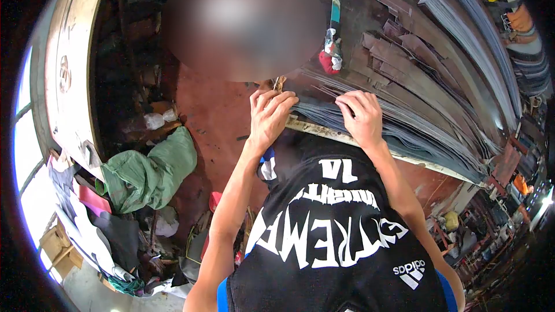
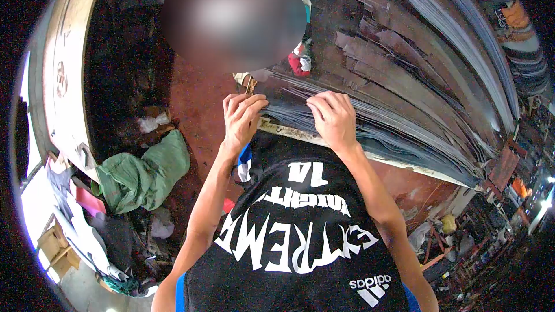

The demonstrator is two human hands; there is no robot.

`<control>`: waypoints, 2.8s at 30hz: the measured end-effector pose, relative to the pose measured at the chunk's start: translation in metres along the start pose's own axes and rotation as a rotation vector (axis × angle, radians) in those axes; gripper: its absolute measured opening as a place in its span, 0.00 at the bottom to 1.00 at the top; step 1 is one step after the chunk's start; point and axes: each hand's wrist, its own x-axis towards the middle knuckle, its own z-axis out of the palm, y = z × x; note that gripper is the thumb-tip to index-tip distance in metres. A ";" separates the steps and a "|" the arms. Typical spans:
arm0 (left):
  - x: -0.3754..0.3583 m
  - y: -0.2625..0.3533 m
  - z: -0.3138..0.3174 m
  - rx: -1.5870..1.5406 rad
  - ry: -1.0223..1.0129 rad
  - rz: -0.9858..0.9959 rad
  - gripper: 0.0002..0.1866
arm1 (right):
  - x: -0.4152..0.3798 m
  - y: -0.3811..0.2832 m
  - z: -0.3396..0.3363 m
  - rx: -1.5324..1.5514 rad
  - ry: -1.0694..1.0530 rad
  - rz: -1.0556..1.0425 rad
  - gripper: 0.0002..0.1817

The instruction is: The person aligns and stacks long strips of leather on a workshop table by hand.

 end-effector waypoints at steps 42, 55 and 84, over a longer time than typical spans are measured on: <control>-0.001 0.000 0.002 -0.020 0.003 -0.032 0.22 | 0.040 0.022 -0.029 0.376 -0.293 0.405 0.07; 0.001 0.004 -0.002 0.001 -0.020 -0.085 0.20 | 0.070 0.031 -0.086 0.621 0.002 0.485 0.06; 0.008 -0.001 -0.014 0.068 -0.090 0.099 0.19 | -0.018 0.002 -0.021 0.099 0.009 -0.114 0.09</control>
